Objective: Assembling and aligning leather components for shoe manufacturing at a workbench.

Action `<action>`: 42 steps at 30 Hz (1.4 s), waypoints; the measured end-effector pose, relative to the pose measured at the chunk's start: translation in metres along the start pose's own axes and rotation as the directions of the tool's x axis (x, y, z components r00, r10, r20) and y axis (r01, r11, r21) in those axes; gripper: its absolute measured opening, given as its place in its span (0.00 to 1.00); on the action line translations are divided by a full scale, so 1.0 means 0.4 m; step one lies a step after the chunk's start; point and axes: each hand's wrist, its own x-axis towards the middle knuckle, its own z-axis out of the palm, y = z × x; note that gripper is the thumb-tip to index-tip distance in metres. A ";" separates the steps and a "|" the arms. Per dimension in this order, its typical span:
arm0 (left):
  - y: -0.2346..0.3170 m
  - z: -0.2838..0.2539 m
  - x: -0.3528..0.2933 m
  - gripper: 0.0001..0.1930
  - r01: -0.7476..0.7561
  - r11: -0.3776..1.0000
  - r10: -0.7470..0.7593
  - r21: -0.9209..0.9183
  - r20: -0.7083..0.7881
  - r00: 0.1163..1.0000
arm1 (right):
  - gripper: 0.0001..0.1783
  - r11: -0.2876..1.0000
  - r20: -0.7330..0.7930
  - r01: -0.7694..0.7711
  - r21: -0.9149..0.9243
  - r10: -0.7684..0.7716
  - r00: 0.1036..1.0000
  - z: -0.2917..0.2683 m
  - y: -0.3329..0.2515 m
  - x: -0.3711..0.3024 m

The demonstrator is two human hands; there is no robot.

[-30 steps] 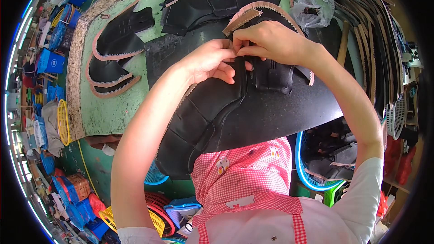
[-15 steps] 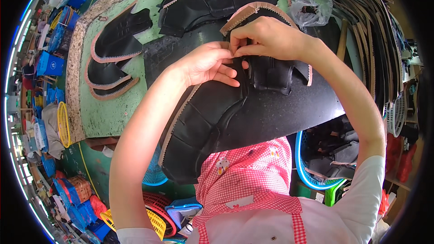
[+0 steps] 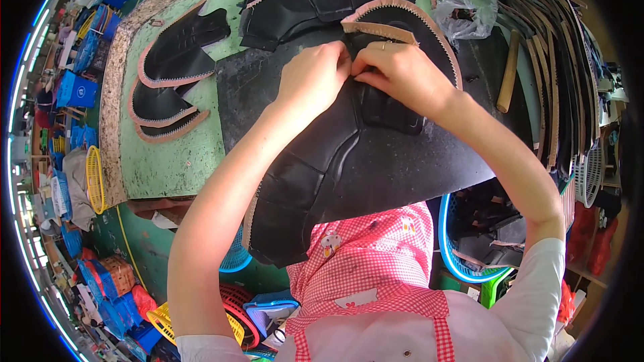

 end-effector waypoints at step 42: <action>-0.049 0.021 0.000 0.10 0.053 0.931 -0.067 -0.360 -0.024 0.997 | 0.08 0.874 -0.150 -0.358 -0.328 0.326 0.933 0.037 -0.131 -0.040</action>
